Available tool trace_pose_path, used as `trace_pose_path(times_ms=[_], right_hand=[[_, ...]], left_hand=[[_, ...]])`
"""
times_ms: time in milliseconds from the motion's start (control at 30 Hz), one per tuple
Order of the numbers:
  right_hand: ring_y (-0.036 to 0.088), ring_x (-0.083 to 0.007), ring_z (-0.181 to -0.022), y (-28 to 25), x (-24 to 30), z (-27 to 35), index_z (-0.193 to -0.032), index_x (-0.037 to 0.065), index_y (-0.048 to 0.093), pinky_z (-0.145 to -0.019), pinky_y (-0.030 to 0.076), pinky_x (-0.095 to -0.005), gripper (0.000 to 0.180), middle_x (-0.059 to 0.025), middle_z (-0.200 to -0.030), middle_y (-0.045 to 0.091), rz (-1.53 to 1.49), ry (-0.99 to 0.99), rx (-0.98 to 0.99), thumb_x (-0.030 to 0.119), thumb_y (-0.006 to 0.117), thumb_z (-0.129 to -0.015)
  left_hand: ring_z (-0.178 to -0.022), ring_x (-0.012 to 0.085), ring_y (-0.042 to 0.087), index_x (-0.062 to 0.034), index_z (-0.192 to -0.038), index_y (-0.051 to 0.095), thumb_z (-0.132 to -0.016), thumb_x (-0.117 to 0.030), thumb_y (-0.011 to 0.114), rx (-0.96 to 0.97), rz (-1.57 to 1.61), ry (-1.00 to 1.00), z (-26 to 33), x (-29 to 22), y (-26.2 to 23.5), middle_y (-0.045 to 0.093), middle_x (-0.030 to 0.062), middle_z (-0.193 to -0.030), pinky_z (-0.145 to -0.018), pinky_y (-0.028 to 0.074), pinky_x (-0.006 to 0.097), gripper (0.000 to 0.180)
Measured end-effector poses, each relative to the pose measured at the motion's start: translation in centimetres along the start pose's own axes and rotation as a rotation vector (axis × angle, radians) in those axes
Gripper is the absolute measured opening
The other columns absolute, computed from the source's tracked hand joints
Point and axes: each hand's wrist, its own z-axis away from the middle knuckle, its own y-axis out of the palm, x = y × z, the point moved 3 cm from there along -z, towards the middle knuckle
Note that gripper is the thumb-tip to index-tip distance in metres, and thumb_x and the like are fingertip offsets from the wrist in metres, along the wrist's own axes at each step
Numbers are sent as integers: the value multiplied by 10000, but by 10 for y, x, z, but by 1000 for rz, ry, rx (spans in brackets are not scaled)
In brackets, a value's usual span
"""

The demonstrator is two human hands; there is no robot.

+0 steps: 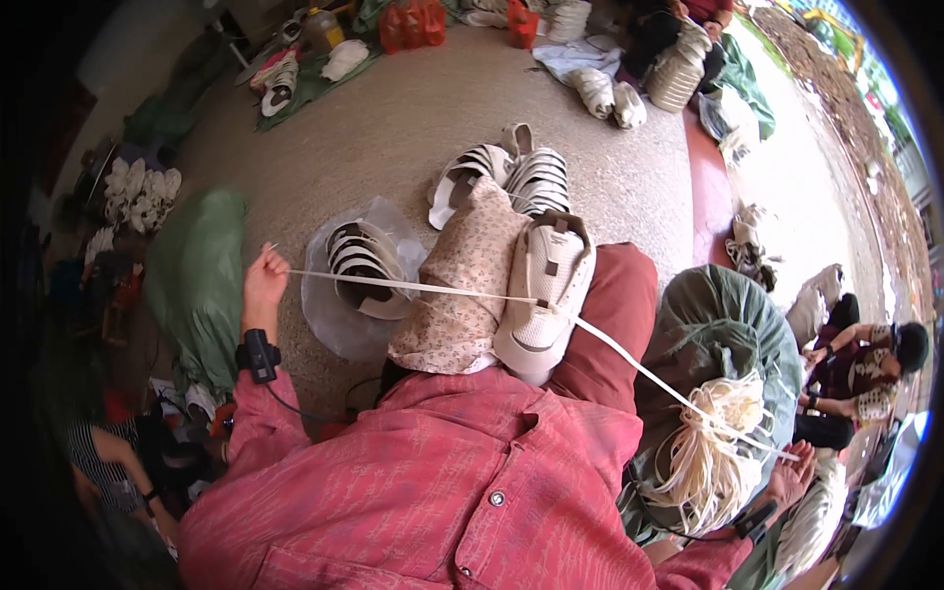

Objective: Lacing and preparing sneakers in a manufacturing workshop.

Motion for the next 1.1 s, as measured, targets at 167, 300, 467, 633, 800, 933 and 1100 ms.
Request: trace_pose_path(times_ms=[167, 300, 467, 633, 800, 933, 1100], right_hand=[[535, -296, -1172, -90, 25, -26, -1225, -73, 497, -1050, 384, -481, 321, -193, -1261, 554, 34, -52, -391, 75, 415, -952], [605, -273, -999, -154, 10, -90, -1247, -57, 487, -875, 529, -377, 326, -167, -1166, 589, 63, 46, -398, -4, 366, -949], [485, -85, -611, -146, 20, -107, -1260, 13, 504, -501, 397, -204, 347, -52, -830, 579, 477, 78, 133, 105, 517, -926], [491, -68, -495, 76, -183, -5, -1240, -35, 434, -405, 363, -181, 388, -122, -920, 679, 1037, -199, 104, 130, 512, -897], [557, -84, -616, 214, -322, 126, -970, 6, 613, -524, 441, -240, 181, -37, -758, 651, 1209, 140, 747, 162, 529, -932], [637, -264, -668, 211, -378, 168, -919, 20, 616, -596, 477, -369, 202, -131, -721, 638, 1755, -181, 1134, 195, 515, -921], [618, -392, -704, 214, -379, 184, -844, 35, 631, -628, 474, -471, 203, -195, -743, 640, 1657, -158, 1147, 198, 514, -876]], left_hand=[[-629, 115, 509, -56, -1054, 544, -927, -93, 531, -9, -232, 181, -12, -76, -66, 592, 51, -825, -471, 392, 232, 133], [-615, 106, 511, -19, -1111, 513, -929, -66, 499, -204, -441, 385, -10, -150, -99, 621, 70, -850, -479, 403, 229, 188], [-592, 81, 507, 13, -1230, 454, -920, -68, 486, -363, -894, 798, -27, -96, -29, 658, 83, -870, -528, 420, 213, 323], [-688, 105, 610, 4, -1316, 416, -895, -66, 494, 289, -1334, 713, 51, 38, 170, 694, 85, -925, -674, 470, 225, 434], [-771, 63, 629, -31, -994, 659, -898, -126, 611, 869, -1223, 204, 109, 197, 239, 702, 31, -891, -618, 469, 195, 143], [-694, 70, 541, -4, -929, 646, -895, -117, 616, 1168, -1236, 115, 146, 267, 264, 627, 4, -747, -649, 453, 232, 121], [-699, 109, 564, 23, -880, 594, -883, -145, 627, 1148, -1321, 195, 151, 286, 264, 627, 95, -749, -645, 462, 282, 171]])
